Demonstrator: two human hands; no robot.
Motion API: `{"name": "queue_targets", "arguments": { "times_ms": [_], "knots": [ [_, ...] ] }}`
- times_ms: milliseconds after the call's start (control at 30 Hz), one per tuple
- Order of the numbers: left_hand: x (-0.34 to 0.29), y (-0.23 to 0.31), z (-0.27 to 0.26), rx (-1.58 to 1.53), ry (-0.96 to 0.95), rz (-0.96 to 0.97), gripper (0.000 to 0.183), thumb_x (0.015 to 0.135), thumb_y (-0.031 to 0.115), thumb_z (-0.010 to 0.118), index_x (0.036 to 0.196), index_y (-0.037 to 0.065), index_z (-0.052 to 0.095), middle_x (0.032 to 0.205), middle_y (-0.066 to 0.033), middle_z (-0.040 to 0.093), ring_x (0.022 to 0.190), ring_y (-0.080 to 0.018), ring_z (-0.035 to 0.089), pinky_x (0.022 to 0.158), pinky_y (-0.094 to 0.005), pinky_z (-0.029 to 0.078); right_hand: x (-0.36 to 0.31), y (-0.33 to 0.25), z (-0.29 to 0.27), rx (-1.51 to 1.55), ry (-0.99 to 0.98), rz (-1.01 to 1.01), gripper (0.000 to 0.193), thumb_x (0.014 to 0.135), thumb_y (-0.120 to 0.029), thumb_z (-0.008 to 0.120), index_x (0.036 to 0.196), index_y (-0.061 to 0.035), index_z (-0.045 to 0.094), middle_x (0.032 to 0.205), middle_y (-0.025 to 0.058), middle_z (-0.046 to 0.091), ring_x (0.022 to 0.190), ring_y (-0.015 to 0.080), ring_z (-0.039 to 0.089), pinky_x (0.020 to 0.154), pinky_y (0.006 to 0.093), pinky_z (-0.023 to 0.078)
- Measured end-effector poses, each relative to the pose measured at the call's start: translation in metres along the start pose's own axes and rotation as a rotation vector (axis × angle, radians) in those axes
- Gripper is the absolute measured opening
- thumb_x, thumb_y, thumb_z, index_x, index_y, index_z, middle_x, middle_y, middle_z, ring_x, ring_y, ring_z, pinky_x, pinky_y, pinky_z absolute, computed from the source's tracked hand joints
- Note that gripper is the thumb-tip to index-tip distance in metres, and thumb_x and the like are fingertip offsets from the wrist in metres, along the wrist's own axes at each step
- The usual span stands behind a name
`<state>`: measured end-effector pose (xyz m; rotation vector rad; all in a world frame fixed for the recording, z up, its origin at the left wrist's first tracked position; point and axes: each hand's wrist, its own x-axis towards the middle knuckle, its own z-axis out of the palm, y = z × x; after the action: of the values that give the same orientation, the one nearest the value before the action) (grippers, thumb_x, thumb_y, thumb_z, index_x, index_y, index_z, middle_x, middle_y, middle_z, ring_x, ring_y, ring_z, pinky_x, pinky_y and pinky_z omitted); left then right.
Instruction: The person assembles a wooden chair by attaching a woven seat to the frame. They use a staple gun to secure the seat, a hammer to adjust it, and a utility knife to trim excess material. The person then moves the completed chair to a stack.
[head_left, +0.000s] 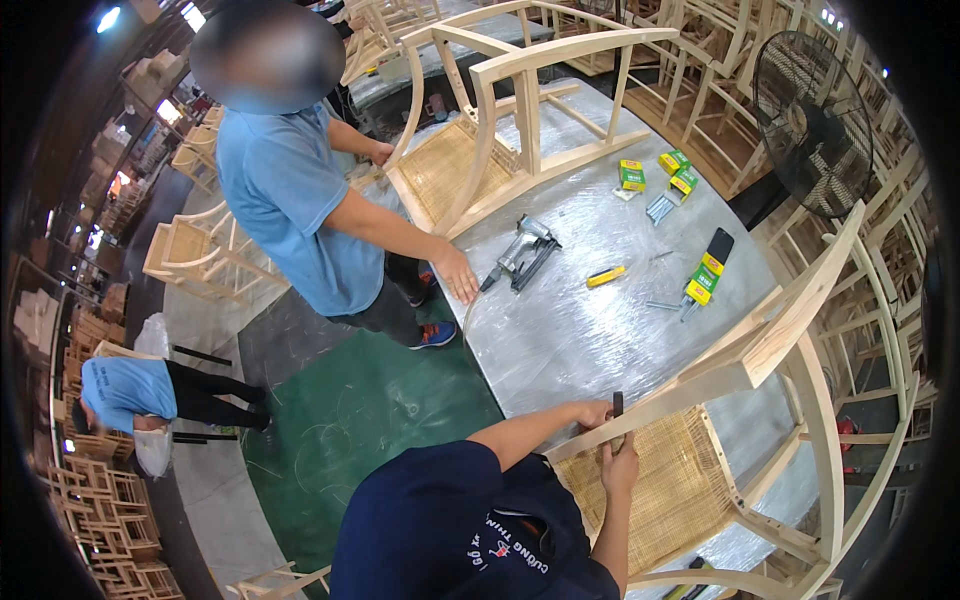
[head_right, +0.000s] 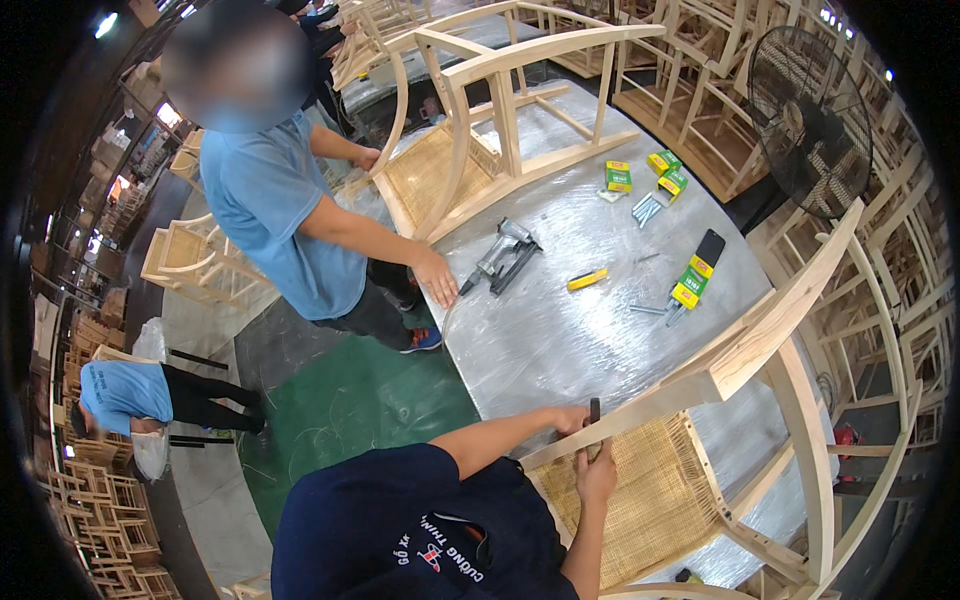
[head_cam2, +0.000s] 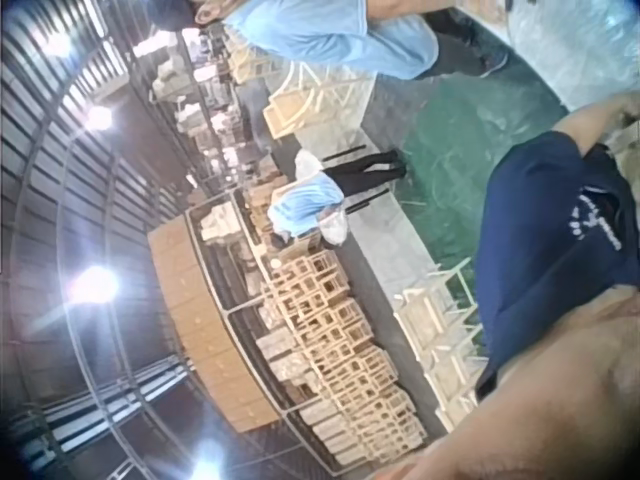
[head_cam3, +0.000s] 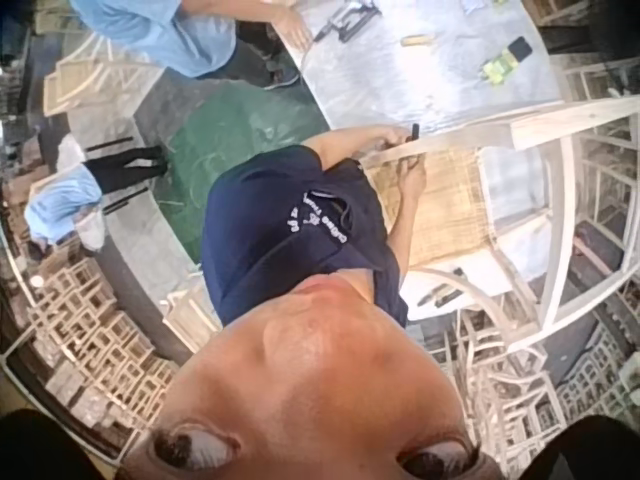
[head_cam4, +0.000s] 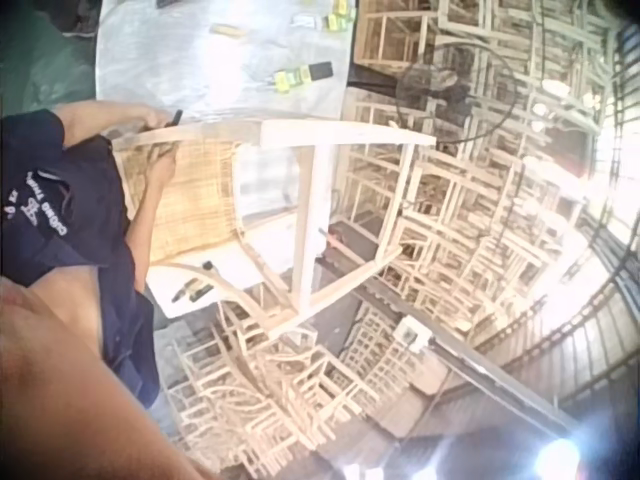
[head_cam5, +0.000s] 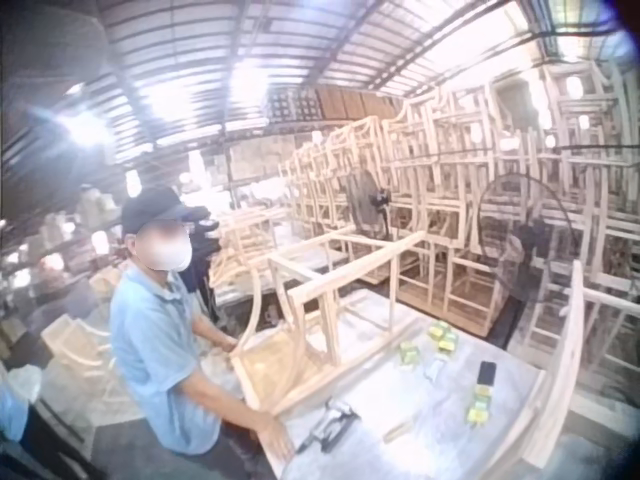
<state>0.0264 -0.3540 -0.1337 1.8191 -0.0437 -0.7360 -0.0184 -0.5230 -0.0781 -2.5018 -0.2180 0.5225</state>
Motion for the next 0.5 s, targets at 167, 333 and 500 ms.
{"name": "queue_targets", "arguments": {
  "times_ms": [167, 333, 500],
  "knots": [
    [-0.001, -0.003, 0.002, 0.062, 0.054, 0.003, 0.043, 0.074, 0.034, 0.074, 0.107, 0.006, 0.067, 0.084, -0.0066, 0.068, 0.075, -0.0181, 0.060, 0.066, -0.0352, 0.049, 0.002, -0.006, -0.004, -0.009, -0.005, -0.045, 0.056, 0.087, -0.029, 0.062, 0.135, -0.0067, 0.044, 0.089, 0.0293, 0.065, 0.083, 0.0458, 0.064, 0.071, 0.0526, 0.049],
    [0.000, -0.004, 0.008, 0.091, 0.134, 0.003, 0.036, 0.074, 0.032, 0.073, 0.096, 0.004, 0.070, 0.084, -0.0093, 0.070, 0.075, -0.0183, 0.061, 0.068, -0.0365, 0.049, 0.005, 0.005, -0.002, 0.017, 0.023, -0.089, 0.058, 0.087, -0.029, 0.063, 0.136, -0.0046, 0.044, 0.087, 0.0293, 0.065, 0.082, 0.0454, 0.064, 0.071, 0.0512, 0.049],
    [0.010, -0.015, 0.005, -0.093, 0.056, 0.120, 0.034, 0.071, 0.031, 0.080, 0.093, 0.007, 0.074, 0.081, -0.0005, 0.070, 0.071, -0.0117, 0.059, 0.068, -0.0356, 0.050, -0.013, 0.024, -0.006, 0.121, 0.204, -0.109, 0.061, 0.089, -0.036, 0.061, 0.140, -0.0066, 0.043, 0.090, 0.0278, 0.066, 0.082, 0.0434, 0.065, 0.071, 0.0483, 0.050]
  ]
}}
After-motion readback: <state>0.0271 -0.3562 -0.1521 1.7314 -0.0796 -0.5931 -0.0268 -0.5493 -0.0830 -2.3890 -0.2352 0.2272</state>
